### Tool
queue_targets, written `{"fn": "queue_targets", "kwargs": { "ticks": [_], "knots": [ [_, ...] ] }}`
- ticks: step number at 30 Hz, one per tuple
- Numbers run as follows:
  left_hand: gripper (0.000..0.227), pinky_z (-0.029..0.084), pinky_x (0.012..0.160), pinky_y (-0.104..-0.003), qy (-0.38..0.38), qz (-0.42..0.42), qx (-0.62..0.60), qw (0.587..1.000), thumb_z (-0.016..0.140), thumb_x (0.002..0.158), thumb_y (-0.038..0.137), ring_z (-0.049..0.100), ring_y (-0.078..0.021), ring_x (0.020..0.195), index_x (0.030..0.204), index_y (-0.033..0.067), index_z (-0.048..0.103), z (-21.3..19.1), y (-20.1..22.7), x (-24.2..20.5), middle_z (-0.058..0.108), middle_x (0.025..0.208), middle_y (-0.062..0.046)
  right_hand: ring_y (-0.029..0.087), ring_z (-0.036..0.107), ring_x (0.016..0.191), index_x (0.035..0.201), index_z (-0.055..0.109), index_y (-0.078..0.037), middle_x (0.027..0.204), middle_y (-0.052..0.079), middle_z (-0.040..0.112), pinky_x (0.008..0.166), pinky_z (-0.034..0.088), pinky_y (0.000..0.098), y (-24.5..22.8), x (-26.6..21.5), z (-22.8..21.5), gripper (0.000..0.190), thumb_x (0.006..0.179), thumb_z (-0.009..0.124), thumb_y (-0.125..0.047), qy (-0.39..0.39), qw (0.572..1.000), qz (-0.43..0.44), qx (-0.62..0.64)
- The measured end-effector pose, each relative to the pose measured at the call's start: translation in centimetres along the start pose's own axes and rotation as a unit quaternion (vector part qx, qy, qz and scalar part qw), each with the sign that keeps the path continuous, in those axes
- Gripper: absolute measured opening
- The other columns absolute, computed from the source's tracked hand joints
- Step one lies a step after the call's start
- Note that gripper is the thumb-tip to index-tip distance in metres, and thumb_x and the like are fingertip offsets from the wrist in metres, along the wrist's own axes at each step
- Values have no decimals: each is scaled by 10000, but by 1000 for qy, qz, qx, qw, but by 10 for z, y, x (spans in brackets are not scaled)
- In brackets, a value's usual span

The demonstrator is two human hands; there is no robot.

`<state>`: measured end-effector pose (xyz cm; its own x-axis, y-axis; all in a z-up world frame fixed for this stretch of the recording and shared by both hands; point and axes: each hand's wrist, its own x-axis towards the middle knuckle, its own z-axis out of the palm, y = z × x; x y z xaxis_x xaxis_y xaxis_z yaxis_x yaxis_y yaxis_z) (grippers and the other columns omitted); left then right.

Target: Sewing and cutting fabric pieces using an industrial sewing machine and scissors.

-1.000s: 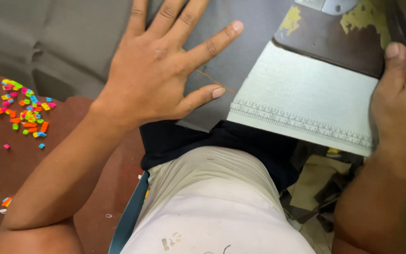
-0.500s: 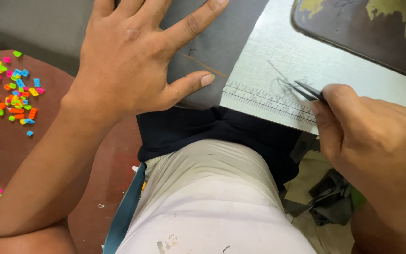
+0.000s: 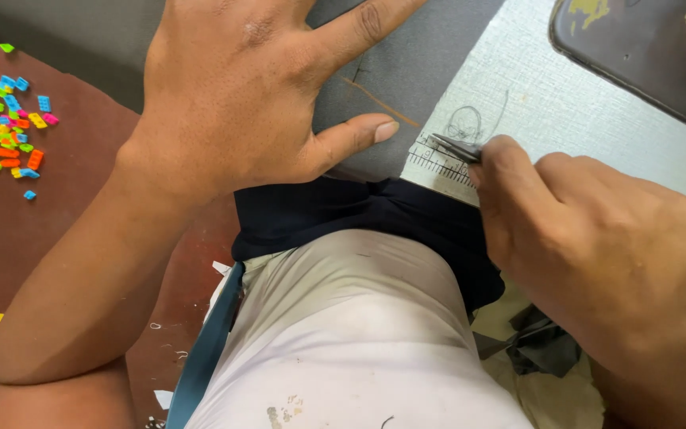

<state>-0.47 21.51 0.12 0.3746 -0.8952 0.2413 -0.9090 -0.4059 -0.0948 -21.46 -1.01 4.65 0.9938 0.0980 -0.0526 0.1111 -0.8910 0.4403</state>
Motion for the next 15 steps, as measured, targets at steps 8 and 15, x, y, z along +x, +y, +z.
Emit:
{"fn": "queue_targets", "kwargs": {
  "ticks": [8,15],
  "knots": [
    [879,475,410,-338,-32,-35,36,998,504,1028,1086,619,-155,752,1666,486,428,1,3,-3,631,861,116,147,492,615,1067,689,-307,693,-79,400,558,259,316,-7,10,4,238,1294,757,-300,35,999,-10,30],
    [826,457,426,-303,-34,-33,59,997,432,1064,1101,615,-109,770,1651,520,472,2,4,-5,586,696,163,148,512,626,1109,697,-304,707,-74,396,563,281,309,-5,11,3,226,1332,699,-347,16,999,-32,6]
  ]
}}
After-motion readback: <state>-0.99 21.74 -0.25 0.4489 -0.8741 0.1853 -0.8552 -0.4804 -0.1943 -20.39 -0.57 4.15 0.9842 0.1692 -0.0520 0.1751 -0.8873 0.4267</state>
